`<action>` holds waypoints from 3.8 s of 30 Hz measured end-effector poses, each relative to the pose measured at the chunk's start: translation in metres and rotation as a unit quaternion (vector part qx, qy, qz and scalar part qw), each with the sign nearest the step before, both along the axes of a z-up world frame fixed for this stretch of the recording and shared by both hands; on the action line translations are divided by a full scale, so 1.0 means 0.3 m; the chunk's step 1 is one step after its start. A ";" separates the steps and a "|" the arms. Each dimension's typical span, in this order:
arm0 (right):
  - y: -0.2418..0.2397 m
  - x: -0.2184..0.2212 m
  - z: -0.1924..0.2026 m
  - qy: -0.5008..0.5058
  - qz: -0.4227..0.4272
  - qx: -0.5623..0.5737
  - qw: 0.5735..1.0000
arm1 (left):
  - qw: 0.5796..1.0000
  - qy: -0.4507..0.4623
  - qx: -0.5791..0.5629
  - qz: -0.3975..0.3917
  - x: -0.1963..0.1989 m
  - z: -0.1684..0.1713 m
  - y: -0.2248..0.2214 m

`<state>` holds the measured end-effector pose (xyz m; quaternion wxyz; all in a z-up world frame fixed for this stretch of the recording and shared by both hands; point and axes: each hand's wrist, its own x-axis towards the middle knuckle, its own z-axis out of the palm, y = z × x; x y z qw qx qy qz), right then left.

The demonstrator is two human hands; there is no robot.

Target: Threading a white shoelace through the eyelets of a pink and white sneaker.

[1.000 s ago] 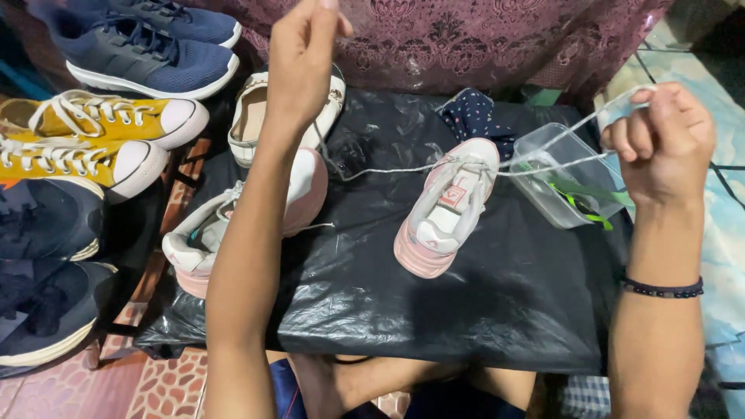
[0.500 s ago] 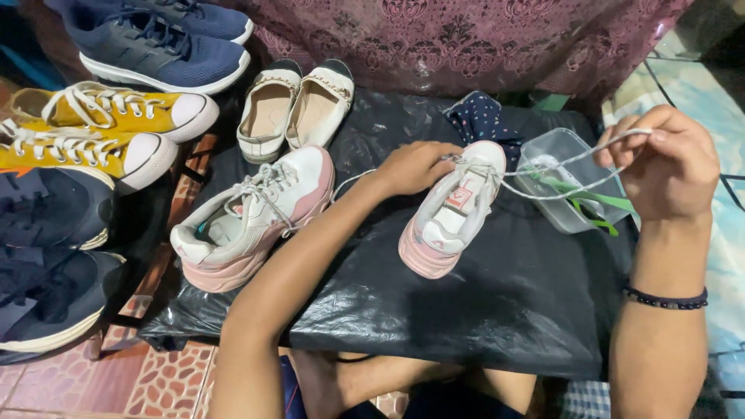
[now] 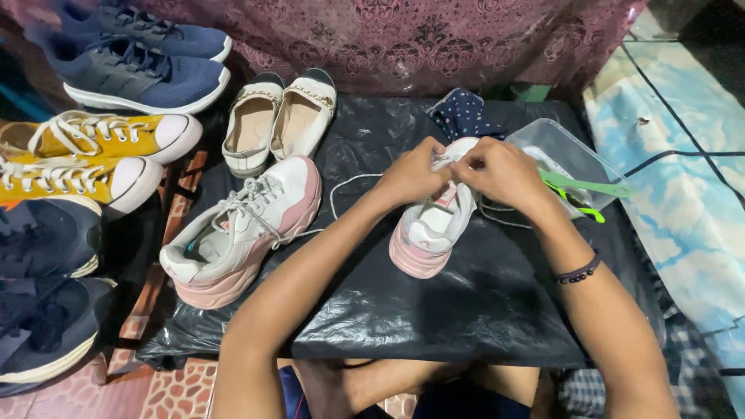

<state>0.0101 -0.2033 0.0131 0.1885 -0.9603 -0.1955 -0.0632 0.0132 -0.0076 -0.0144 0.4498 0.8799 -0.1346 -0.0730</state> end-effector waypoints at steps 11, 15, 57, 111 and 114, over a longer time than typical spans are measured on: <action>-0.107 -0.047 0.110 0.111 0.125 0.072 0.983 | 0.998 -0.016 -0.034 0.042 -0.044 0.025 0.012; -0.235 -0.087 0.191 0.243 0.265 0.095 0.928 | 0.997 -0.001 -0.066 0.042 -0.076 0.048 -0.001; -0.249 -0.020 0.325 -0.194 0.088 0.461 0.862 | 0.985 -0.084 0.149 0.006 -0.069 0.048 0.021; -0.112 -0.037 -0.179 0.131 0.069 0.309 0.939 | 0.991 -0.017 0.063 -0.116 -0.117 0.103 0.044; -0.104 -0.040 -0.164 0.146 0.060 0.329 0.931 | 0.991 -0.006 0.065 -0.119 -0.089 0.100 0.052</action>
